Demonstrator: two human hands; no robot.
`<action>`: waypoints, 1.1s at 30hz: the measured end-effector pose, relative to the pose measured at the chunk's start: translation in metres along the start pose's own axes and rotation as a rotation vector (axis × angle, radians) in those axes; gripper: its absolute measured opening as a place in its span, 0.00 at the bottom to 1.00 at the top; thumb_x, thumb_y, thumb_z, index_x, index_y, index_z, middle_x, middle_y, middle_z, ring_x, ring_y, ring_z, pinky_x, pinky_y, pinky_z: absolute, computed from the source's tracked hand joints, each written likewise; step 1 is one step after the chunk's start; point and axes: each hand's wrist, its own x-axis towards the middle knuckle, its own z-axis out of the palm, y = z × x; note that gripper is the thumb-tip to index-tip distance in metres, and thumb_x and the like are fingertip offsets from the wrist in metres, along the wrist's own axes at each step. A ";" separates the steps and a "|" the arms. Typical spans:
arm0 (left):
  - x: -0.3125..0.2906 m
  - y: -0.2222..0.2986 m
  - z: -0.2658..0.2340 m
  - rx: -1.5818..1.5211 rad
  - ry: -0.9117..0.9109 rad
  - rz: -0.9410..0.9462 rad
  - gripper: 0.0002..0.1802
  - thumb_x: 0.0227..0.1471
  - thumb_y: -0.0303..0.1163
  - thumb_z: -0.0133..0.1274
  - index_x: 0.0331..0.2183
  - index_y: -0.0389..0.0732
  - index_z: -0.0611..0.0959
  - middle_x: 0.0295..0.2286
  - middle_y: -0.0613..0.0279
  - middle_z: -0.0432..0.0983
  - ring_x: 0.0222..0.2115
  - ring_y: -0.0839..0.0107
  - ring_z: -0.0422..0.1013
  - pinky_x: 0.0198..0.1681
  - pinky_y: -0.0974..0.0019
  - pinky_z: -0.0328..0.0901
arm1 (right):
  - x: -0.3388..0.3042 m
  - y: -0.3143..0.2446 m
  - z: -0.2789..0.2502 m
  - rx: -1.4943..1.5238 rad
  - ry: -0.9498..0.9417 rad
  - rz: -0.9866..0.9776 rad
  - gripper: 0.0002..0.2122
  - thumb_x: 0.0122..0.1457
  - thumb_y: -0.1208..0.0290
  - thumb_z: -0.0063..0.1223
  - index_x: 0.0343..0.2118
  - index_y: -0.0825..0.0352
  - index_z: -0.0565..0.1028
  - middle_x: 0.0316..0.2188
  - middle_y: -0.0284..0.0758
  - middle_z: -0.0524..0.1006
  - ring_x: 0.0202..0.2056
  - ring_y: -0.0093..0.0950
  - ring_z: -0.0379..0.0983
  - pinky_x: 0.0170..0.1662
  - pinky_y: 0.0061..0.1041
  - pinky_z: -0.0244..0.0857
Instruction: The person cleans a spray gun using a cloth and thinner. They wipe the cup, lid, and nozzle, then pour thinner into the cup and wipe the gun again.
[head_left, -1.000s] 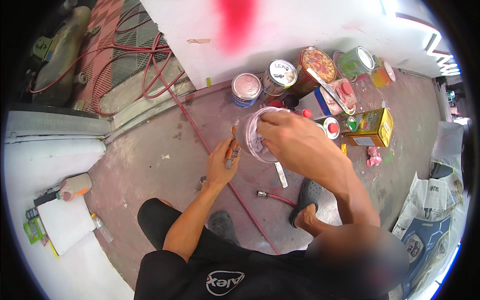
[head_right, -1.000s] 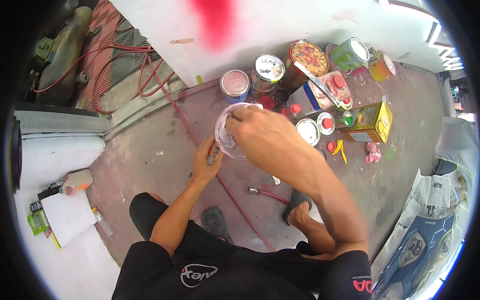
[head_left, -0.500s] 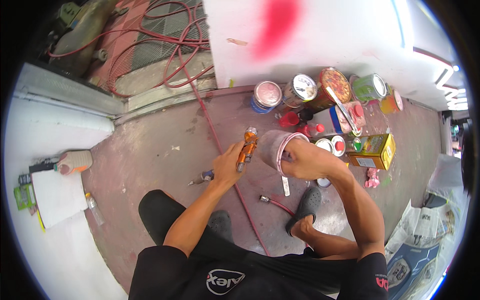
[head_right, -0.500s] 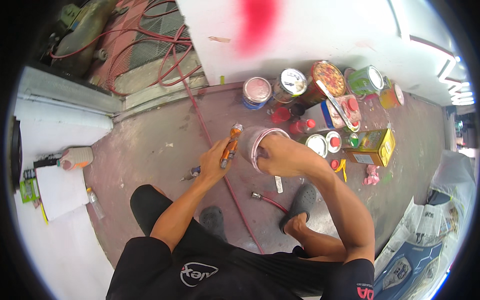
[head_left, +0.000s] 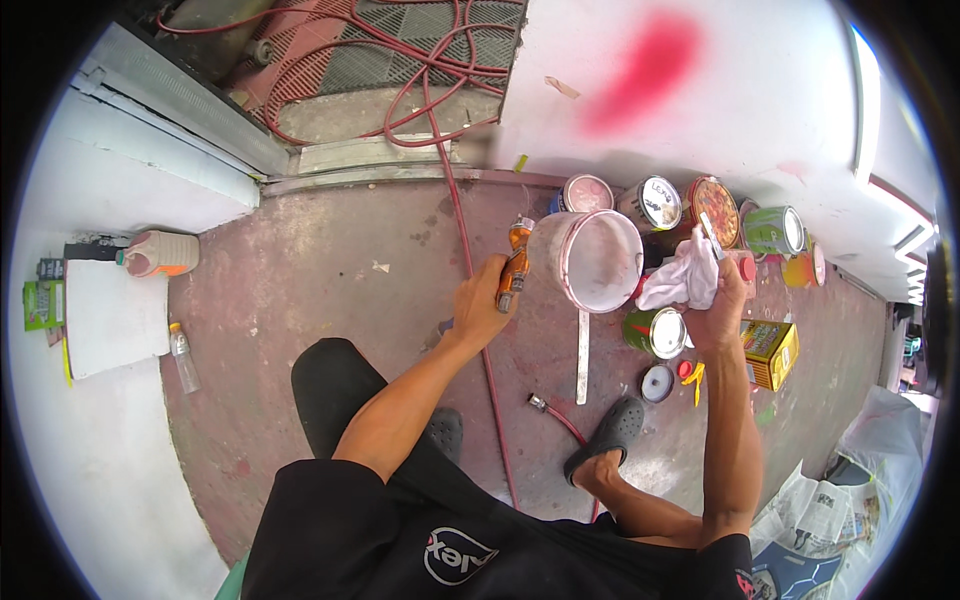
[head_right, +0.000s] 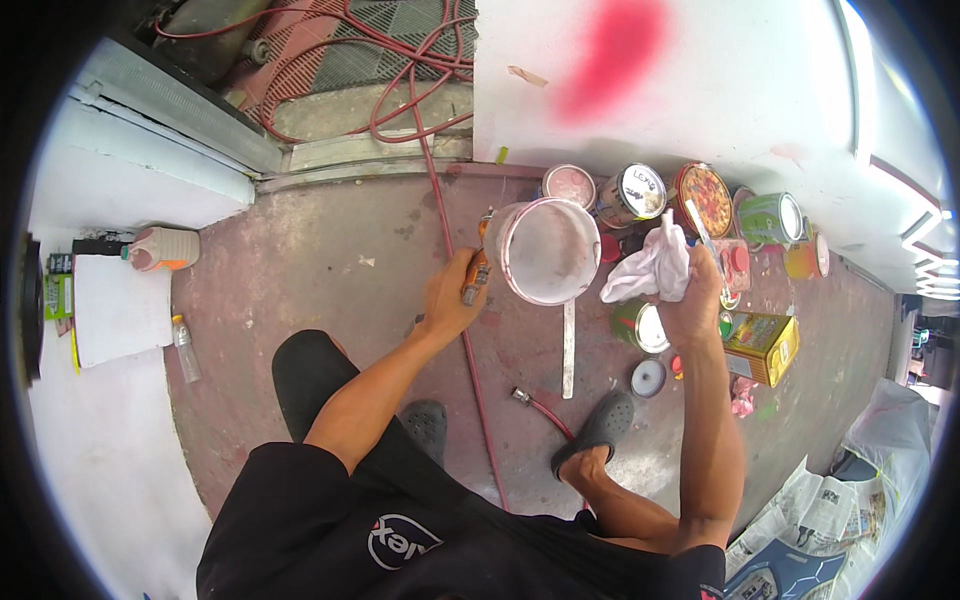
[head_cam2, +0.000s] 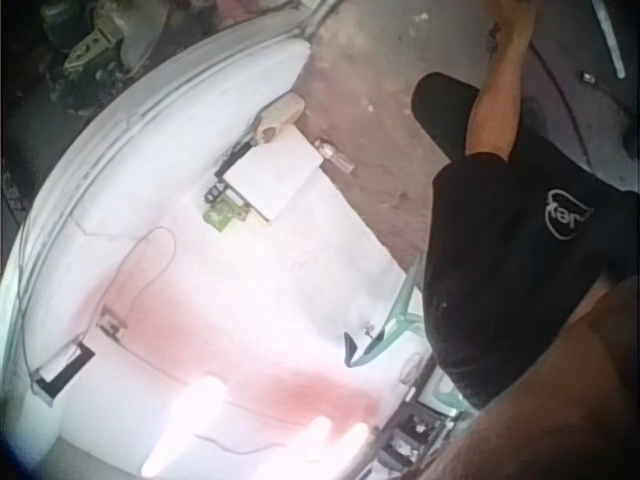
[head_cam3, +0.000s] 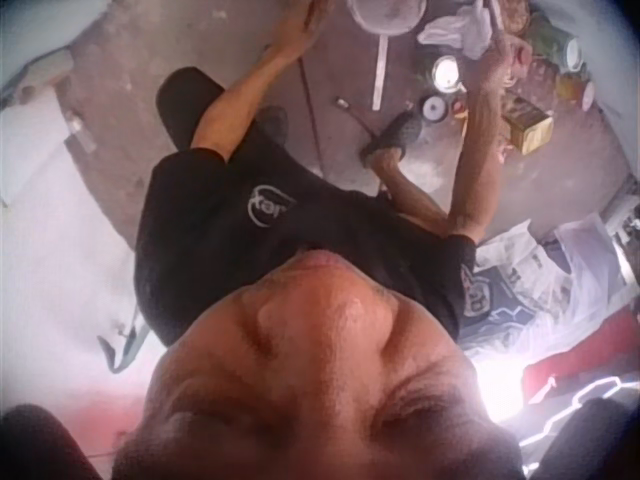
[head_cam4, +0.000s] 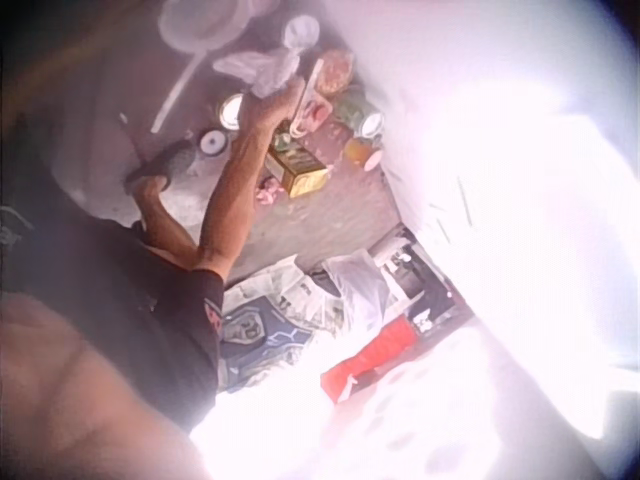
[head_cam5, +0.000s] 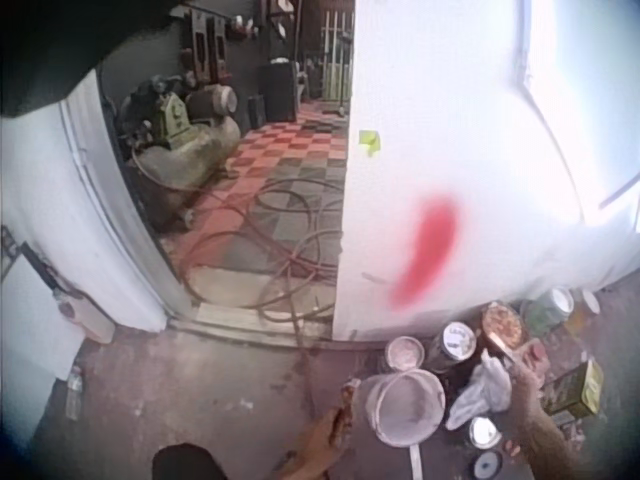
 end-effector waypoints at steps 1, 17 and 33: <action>0.000 -0.001 0.000 -0.013 0.003 0.024 0.17 0.59 0.31 0.65 0.48 0.41 0.78 0.33 0.47 0.81 0.34 0.43 0.79 0.36 0.49 0.71 | 0.002 0.008 0.003 -0.067 0.026 0.026 0.17 0.67 0.56 0.53 0.51 0.61 0.78 0.36 0.30 0.83 0.36 0.23 0.81 0.31 0.26 0.65; -0.042 -0.028 -0.016 -0.142 -0.320 0.076 0.17 0.56 0.33 0.66 0.45 0.33 0.88 0.38 0.50 0.89 0.41 0.60 0.86 0.45 0.59 0.76 | 0.079 0.162 0.018 -0.572 -0.334 0.173 0.23 0.60 0.58 0.73 0.54 0.66 0.85 0.49 0.36 0.86 0.52 0.29 0.80 0.57 0.35 0.72; -0.039 -0.020 -0.012 -0.114 -0.334 -0.270 0.09 0.56 0.27 0.64 0.37 0.32 0.88 0.29 0.54 0.86 0.33 0.73 0.80 0.38 0.62 0.72 | 0.112 0.161 0.030 -1.057 0.058 -0.387 0.11 0.61 0.68 0.66 0.44 0.68 0.84 0.37 0.57 0.84 0.41 0.59 0.83 0.47 0.52 0.78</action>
